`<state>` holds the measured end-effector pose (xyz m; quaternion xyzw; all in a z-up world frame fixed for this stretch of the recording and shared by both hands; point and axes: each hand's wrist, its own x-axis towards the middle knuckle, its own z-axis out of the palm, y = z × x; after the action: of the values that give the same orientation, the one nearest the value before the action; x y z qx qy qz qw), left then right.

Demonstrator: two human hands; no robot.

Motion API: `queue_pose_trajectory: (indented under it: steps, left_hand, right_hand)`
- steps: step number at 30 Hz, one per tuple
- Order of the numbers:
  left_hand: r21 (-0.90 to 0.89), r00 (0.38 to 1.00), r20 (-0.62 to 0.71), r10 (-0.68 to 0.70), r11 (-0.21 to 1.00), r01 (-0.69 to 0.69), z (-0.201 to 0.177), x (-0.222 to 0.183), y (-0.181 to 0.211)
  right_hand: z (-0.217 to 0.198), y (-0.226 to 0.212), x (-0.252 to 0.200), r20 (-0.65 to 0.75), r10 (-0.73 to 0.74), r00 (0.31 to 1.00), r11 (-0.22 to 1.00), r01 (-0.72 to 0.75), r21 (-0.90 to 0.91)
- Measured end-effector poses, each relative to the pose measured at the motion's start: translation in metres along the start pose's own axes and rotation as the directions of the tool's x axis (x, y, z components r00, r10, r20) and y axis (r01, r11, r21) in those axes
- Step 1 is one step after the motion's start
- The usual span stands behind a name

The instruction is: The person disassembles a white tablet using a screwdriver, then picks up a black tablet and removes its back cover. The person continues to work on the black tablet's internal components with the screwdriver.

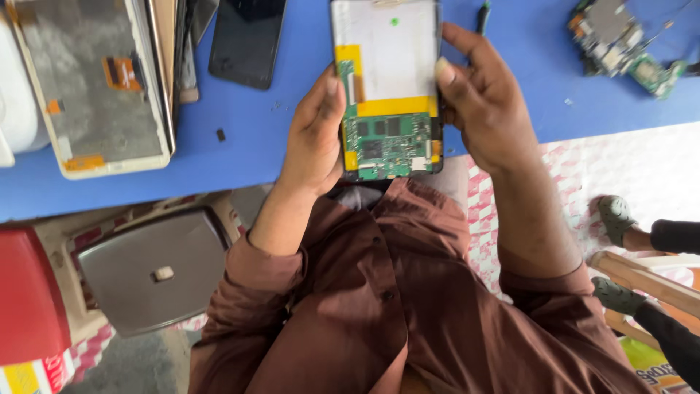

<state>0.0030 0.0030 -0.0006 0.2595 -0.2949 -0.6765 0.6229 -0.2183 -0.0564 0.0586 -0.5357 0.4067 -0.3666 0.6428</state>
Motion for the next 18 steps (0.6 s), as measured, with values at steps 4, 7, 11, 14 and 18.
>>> queue_pose_trajectory:
  steps: [4,7,11,14,18]
  left_hand:
    - [0.017,0.996,0.088,0.024,1.000,-0.026,-0.004,-0.001,0.000]
    - [-0.027,0.995,0.099,-0.002,1.000,0.005,-0.002,0.000,0.004]
    - [-0.071,0.996,0.064,-0.055,0.996,0.060,0.004,0.000,0.013]
    - [-0.077,0.996,-0.088,0.006,0.997,-0.013,0.015,-0.011,0.019]
    - [0.542,0.940,-0.094,0.329,0.809,-0.229,0.030,-0.029,0.025]
  right_hand:
    - [0.009,-0.001,0.007,-0.064,0.144,0.987,0.969,-0.128,0.211]
    - [0.008,0.003,0.004,-0.041,0.056,0.998,0.959,-0.042,0.279]
    - [0.003,0.009,0.004,-0.061,-0.084,0.995,0.948,0.099,0.303]
    - [0.004,0.009,0.005,-0.136,-0.054,0.989,0.903,0.107,0.417]
    - [0.015,0.007,0.003,-0.140,-0.056,0.989,0.878,0.115,0.464]
